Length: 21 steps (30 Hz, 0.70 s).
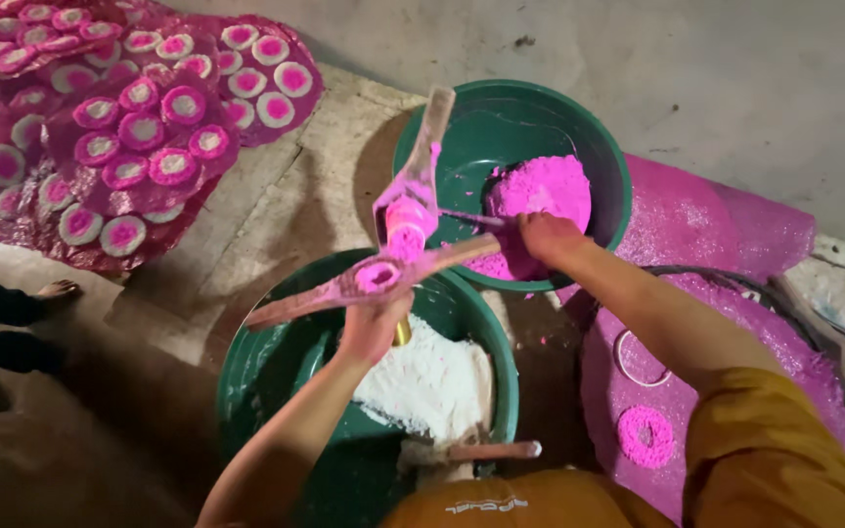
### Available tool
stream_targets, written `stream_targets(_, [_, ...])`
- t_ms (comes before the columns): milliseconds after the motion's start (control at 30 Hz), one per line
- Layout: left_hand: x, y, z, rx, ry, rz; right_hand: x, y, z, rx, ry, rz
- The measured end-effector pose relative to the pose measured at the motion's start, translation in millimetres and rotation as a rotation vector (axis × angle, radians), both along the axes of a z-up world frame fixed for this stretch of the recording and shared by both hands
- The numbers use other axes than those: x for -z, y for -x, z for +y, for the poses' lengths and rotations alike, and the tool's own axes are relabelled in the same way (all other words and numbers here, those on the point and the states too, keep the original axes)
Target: The person uses a wooden press to layer pink and white powders into circular molds on a pink mat. They repeatedly scoop pink powder into the press, compact it, and then add white powder to create layered discs. The finished discs are arranged on the mat.
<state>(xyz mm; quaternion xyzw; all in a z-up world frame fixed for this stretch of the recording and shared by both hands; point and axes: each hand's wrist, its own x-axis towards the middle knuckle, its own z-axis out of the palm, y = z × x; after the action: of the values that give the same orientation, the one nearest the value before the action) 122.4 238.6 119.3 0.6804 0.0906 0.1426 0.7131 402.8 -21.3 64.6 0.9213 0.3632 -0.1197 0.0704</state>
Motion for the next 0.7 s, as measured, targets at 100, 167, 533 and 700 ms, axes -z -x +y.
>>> stream_targets(100, [2, -48, 0, -0.047, -0.109, -0.168, -41, -18, 3, 0.033, 0.013, 0.178])
stream_targets(167, [1, -79, -4, -0.096, -0.204, -0.303, -77, -31, 0, 0.004, -0.057, 0.188])
stream_targets(533, [-6, -141, -51, -0.287, -0.226, -0.345, -140, 24, -16, -0.049, 0.259, 0.181])
stream_targets(700, [-3, -144, -48, -0.282, -0.201, -0.403, -156, 73, -24, -0.035, 0.193, 0.317])
